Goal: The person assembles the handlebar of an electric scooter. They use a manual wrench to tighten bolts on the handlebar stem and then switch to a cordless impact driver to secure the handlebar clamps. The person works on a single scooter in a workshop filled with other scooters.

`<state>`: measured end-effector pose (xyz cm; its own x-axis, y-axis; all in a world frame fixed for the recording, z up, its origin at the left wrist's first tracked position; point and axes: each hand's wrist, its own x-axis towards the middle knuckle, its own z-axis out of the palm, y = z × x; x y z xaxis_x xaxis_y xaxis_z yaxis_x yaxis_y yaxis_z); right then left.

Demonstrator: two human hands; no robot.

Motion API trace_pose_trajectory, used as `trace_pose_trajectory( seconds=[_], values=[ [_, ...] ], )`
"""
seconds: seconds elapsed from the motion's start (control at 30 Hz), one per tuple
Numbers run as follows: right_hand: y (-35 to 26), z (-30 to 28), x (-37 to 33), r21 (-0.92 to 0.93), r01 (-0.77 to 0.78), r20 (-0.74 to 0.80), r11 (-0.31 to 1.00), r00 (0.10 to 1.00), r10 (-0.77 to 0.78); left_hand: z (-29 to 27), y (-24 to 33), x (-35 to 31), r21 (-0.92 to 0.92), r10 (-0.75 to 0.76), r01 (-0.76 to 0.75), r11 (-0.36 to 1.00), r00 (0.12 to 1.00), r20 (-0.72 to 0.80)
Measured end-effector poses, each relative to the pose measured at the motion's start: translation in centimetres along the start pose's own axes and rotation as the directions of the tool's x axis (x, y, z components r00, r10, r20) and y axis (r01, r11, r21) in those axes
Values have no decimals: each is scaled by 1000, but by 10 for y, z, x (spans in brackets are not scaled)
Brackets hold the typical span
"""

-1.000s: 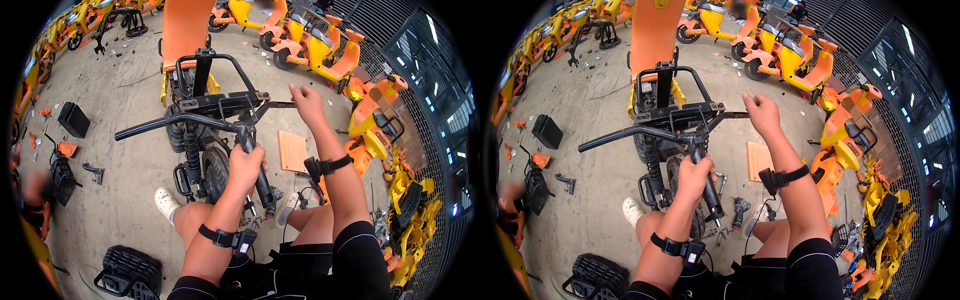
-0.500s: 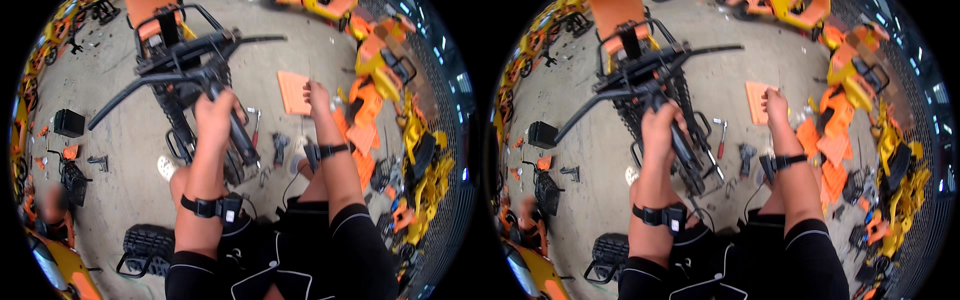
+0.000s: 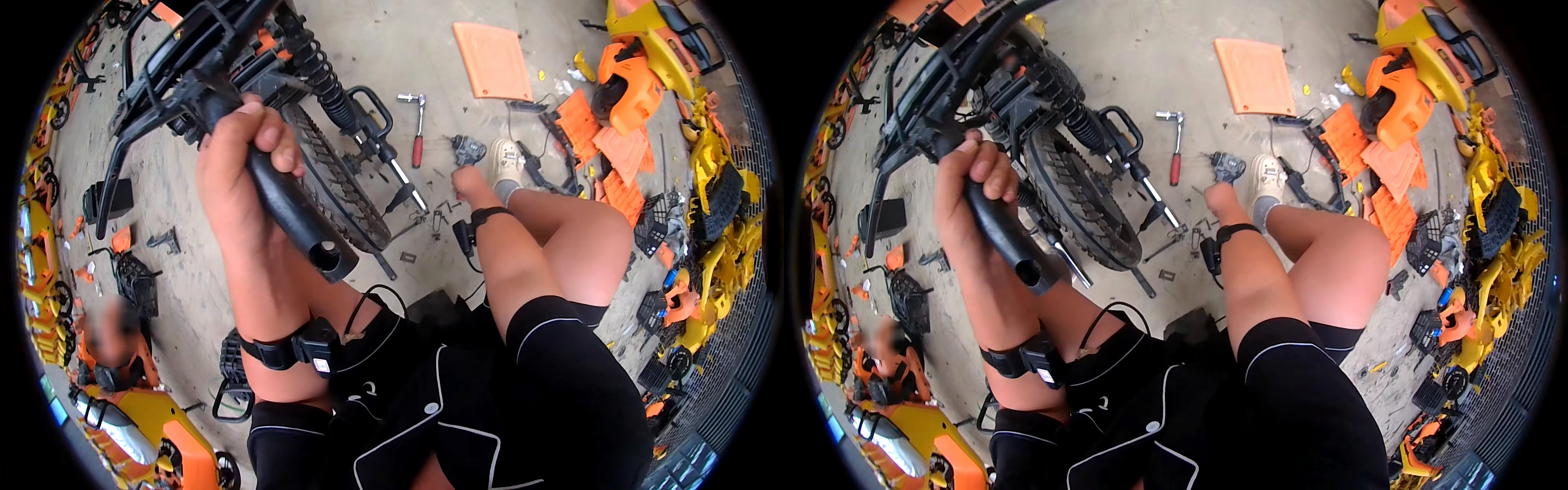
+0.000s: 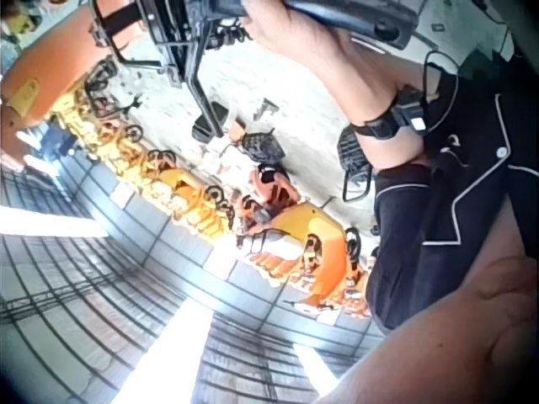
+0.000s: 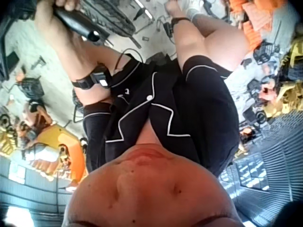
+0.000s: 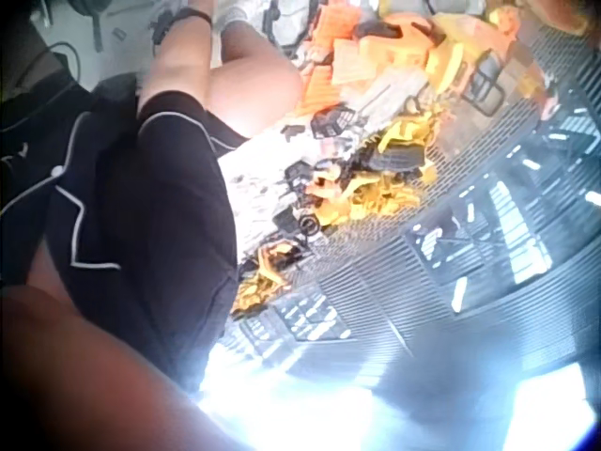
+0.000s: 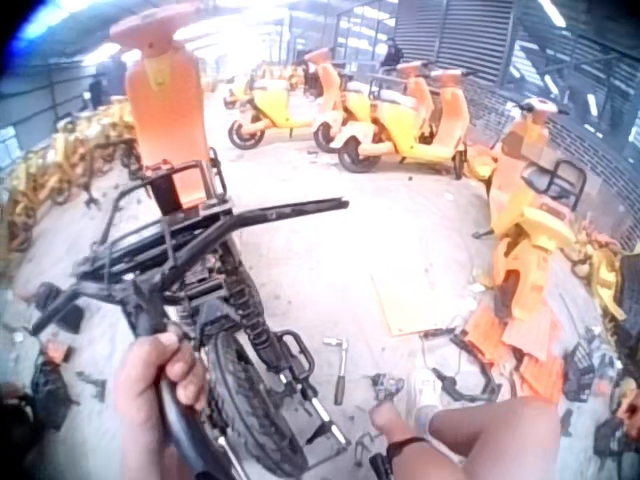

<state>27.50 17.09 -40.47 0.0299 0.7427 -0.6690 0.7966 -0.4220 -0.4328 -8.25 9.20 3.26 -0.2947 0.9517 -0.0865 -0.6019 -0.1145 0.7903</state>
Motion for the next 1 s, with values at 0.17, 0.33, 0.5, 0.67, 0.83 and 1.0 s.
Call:
trace_pose_trajectory(
  seconds=[0.17, 0.33, 0.5, 0.67, 0.83, 1.0],
  values=[
    [58, 119, -38, -394, 262, 143, 881, 964, -222, 6, 10, -8, -40, -2, 4, 999, 1000, 31],
    [81, 168, -62, -267, 192, 208, 944, 968, -138, 2, 8, -2, -131, -51, 57, 990, 997, 53],
    [64, 201, -69, 52, 16, 146, 999, 989, -23, -1, 8, -4, -118, -29, 43, 992, 993, 112],
    [51, 258, -56, 432, -451, 315, 781, 887, 338, 5, 4, -2, -94, -24, 32, 995, 996, 86],
    [74, 301, -32, 411, -448, 116, 794, 889, 442, 12, 5, 2, -76, -42, 45, 996, 998, 50],
    [42, 262, -60, 247, -417, 38, 875, 906, 421, 4, 7, -2, -88, -7, 9, 996, 1000, 26]
  ],
)
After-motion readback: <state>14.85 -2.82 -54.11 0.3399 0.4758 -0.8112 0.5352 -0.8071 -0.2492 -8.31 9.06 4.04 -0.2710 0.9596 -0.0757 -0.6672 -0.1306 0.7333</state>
